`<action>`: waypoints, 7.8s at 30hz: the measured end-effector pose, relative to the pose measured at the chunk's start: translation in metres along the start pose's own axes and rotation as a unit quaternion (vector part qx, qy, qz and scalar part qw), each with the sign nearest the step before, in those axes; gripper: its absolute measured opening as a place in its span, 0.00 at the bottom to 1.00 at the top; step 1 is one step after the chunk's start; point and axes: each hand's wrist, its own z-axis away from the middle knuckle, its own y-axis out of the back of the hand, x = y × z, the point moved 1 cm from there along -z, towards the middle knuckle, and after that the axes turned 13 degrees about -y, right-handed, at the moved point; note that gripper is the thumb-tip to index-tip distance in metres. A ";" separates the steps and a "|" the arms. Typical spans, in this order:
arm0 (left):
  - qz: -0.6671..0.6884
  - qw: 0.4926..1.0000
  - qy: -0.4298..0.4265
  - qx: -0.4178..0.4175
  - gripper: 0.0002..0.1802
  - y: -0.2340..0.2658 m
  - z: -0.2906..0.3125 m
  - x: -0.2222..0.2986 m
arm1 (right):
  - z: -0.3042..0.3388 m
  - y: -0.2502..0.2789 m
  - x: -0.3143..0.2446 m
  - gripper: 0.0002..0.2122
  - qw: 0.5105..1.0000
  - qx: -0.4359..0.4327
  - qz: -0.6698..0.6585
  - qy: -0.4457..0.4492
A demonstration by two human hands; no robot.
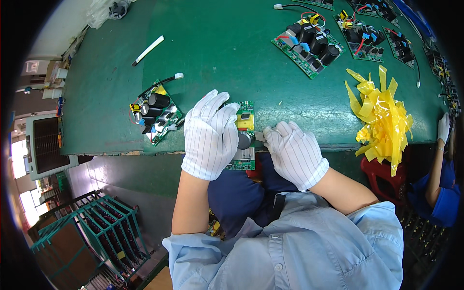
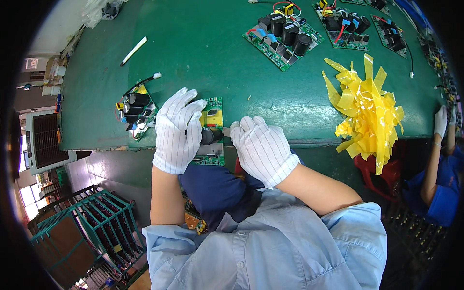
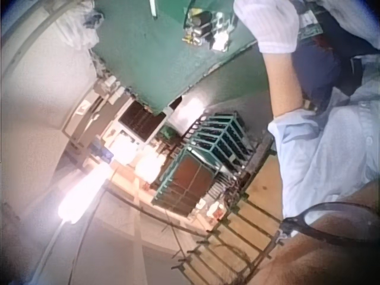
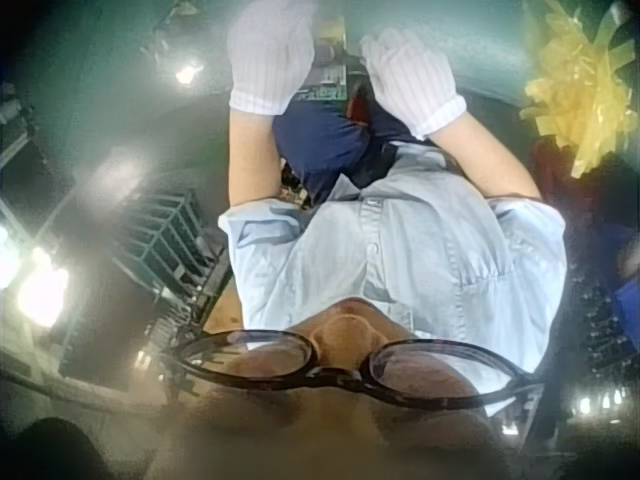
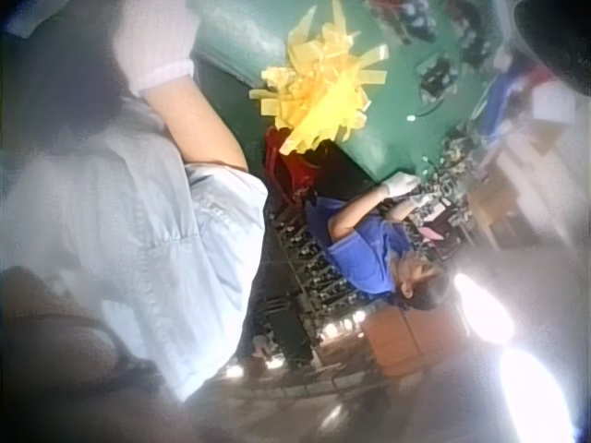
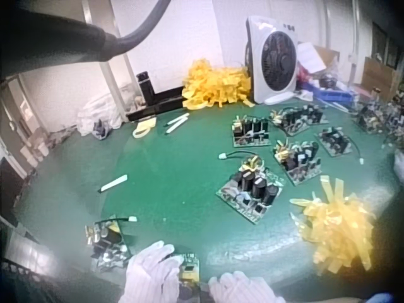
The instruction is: Applying yellow tape and inspecting components on green PCB units at an assembly station.
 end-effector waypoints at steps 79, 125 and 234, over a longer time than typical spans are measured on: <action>-0.055 0.979 0.171 0.096 0.45 -0.004 -0.003 0.022 | -0.018 0.072 -0.052 0.17 0.984 -0.144 0.098 0.029; -0.001 0.946 0.265 0.184 0.24 0.058 0.104 -0.131 | -0.019 0.013 -0.042 0.13 0.994 -0.033 -0.098 0.032; -0.102 0.994 0.027 -0.031 0.26 -0.007 -0.018 -0.070 | -0.064 -0.014 -0.024 0.16 0.994 -0.108 -0.004 0.013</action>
